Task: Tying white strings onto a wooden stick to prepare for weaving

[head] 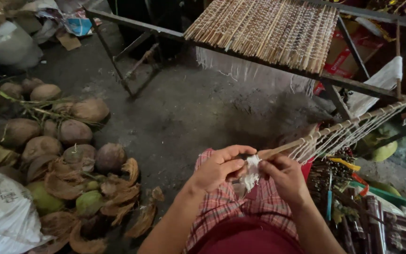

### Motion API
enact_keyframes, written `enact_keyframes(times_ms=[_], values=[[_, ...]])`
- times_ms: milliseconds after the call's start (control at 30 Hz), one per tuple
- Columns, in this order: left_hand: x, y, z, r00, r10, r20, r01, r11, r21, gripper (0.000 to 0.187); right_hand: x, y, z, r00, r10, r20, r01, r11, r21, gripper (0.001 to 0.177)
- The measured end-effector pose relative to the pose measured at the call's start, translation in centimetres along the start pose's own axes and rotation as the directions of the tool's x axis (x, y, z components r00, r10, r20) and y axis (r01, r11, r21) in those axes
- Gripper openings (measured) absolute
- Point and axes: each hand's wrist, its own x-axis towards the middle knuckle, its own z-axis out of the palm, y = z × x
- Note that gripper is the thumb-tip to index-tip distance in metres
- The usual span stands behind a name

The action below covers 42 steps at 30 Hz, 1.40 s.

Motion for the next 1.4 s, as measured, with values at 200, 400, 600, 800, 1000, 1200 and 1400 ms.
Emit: enact_keyframes(times_ms=[200, 400, 600, 800, 1000, 1200, 1400], values=[[0.0, 0.0, -0.3, 1.000, 0.027, -0.004, -0.026, 0.996, 0.084, 0.036, -0.1, -1.6, 0.4, 0.998, 0.046, 0.040, -0.046, 0.999, -0.015, 0.010], [-0.1, 0.2, -0.9, 1.000, -0.021, 0.018, 0.021, 0.999, 0.028, 0.034, -0.3, -0.1, 0.4, 0.998, 0.057, 0.016, -0.059, 0.985, 0.165, 0.012], [-0.2, -0.4, -1.4, 0.999, -0.032, 0.012, 0.033, 0.999, -0.024, 0.032, -0.5, -2.1, 2.1, 0.995, 0.070, -0.078, -0.041, 0.944, 0.328, 0.014], [0.1, -1.4, -1.8, 0.999, -0.013, 0.045, 0.014, 1.000, -0.013, 0.032, -1.2, -6.1, 3.6, 0.997, -0.013, 0.075, 0.019, 0.997, -0.072, 0.020], [-0.3, -1.5, -1.5, 1.000, -0.006, 0.013, 0.007, 1.000, -0.022, 0.032, -0.6, -0.5, 1.4, 0.997, 0.074, 0.005, -0.074, 0.995, 0.071, 0.010], [-0.4, -1.8, -1.6, 1.000, 0.002, 0.008, -0.002, 1.000, -0.012, 0.031, -0.9, -2.2, 2.3, 0.987, 0.147, -0.071, -0.125, 0.959, 0.254, 0.010], [-0.8, -1.0, -1.6, 1.000, -0.011, -0.006, 0.011, 1.000, -0.004, 0.030, -0.7, 0.2, 1.3, 0.981, 0.126, -0.150, -0.090, 0.969, 0.230, 0.013]])
